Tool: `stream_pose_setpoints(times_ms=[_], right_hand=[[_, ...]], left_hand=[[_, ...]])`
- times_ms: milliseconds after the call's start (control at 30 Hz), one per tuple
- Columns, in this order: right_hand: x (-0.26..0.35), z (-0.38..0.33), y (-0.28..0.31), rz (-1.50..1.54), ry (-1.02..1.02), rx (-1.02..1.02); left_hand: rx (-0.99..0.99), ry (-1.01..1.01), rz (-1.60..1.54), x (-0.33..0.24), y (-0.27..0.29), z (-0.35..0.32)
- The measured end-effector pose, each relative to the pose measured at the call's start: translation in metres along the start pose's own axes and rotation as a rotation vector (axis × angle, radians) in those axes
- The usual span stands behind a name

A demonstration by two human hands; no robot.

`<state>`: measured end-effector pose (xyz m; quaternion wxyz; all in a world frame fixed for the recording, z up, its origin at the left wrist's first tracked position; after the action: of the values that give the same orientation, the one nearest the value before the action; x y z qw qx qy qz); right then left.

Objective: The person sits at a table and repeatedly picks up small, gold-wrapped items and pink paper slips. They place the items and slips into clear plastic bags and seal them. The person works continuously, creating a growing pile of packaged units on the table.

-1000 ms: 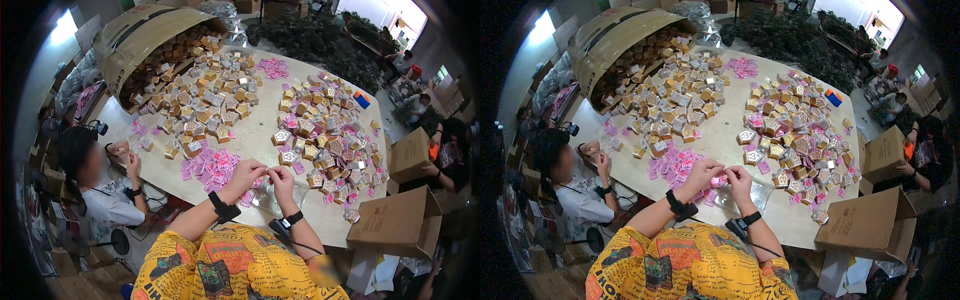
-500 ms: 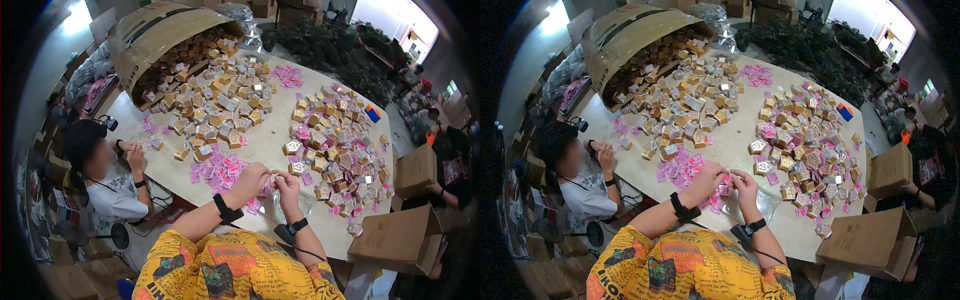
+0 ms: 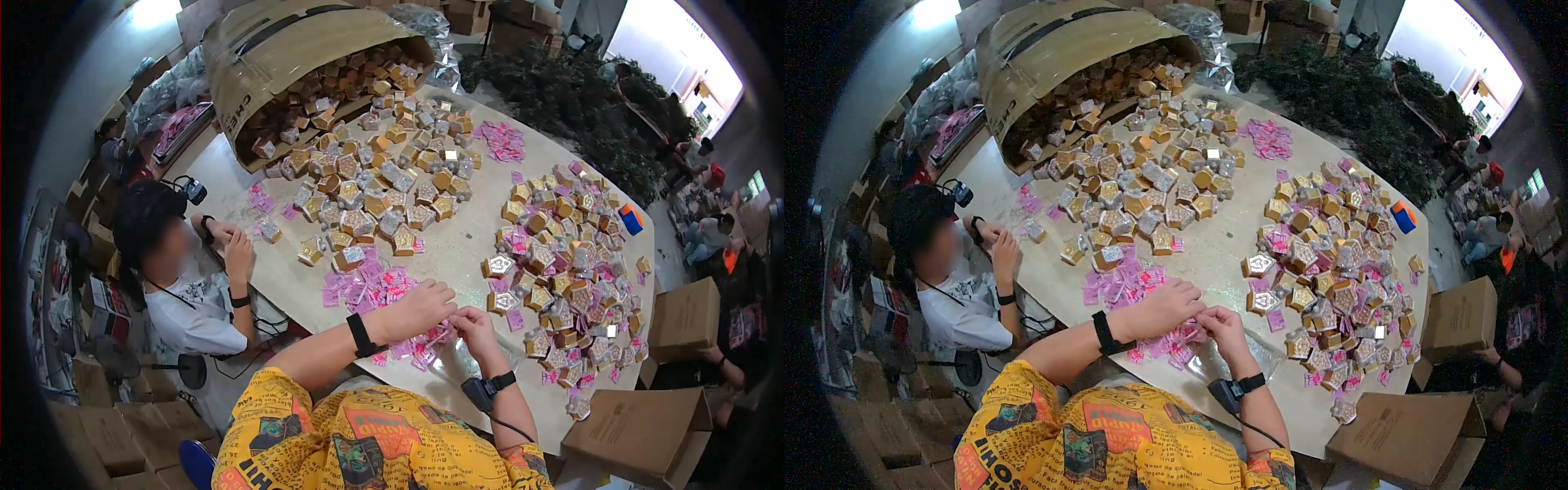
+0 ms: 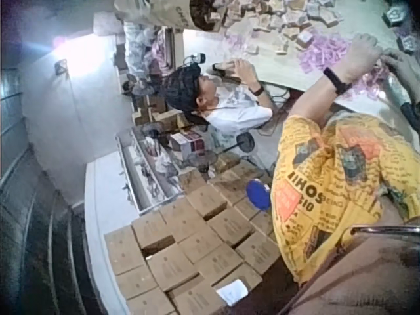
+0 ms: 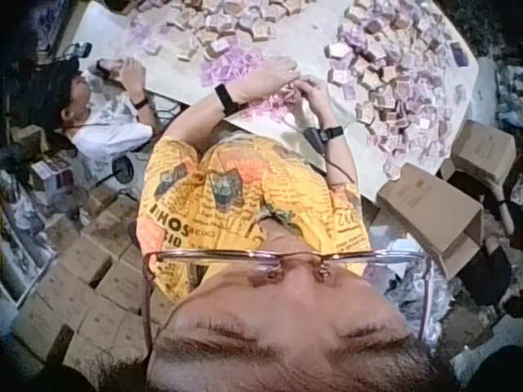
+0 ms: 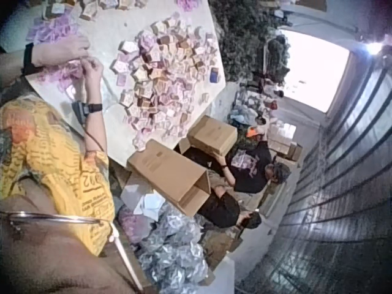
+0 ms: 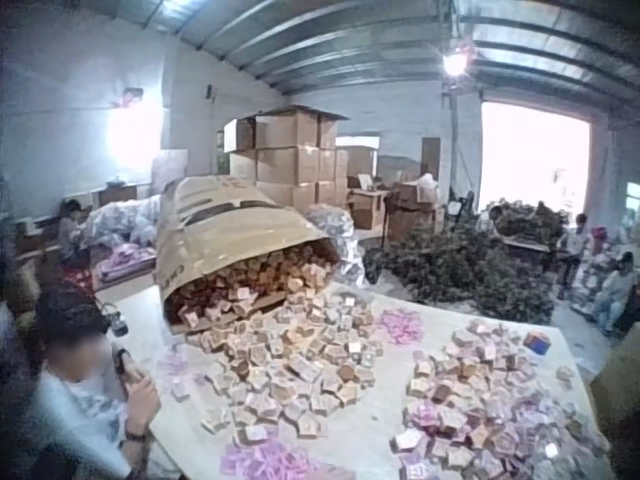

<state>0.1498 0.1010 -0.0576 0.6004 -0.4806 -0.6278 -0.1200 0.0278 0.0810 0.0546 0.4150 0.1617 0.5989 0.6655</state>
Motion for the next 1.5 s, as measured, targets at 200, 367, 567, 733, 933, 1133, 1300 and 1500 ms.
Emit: stream_pose_setpoints(times_ms=[200, 367, 567, 733, 933, 1133, 1300, 1500], right_hand=[[0.009, 0.013, 0.001, -0.167, -0.013, 0.031], [0.043, 0.022, -0.019, -0.973, 0.328, -0.037], [0.052, 0.036, -0.038, -1.53, 0.513, 0.046], [0.049, 0.051, -0.03, -1.529, 0.463, 0.015], [0.047, 0.05, -0.008, -1.445, 0.402, -0.145], [0.052, 0.043, -0.009, -1.281, 0.359, -0.168], [0.075, 0.041, -0.003, -1.185, 0.42, -0.229], [0.116, 0.05, -0.031, -1.217, 0.598, -0.149]], left_hand=[[0.106, 0.12, -0.1, 0.028, -0.021, 0.0], [0.09, 0.493, -0.599, 0.076, -0.055, -0.009], [0.157, 0.807, -1.381, 0.121, -0.104, -0.021], [0.341, 0.823, -1.255, 0.137, -0.11, -0.01], [-0.018, 0.95, -0.016, 0.226, -0.083, -0.005], [0.128, 1.0, 0.046, 0.242, -0.112, -0.009], [0.006, 0.938, -0.432, 0.202, -0.072, -0.024], [-0.278, 0.517, -0.581, 0.13, -0.022, -0.035]])
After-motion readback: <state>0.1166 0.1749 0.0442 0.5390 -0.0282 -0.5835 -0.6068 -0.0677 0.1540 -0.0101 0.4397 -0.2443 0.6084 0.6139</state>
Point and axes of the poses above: each hand's wrist, its own z-axis towards the middle knuckle, its own y-axis out of the back of the hand, x = y × z, the point moved 6 cm from there along z, towards the middle knuckle, and after that the axes turned 11 degrees about x, right-handed, at the moved point
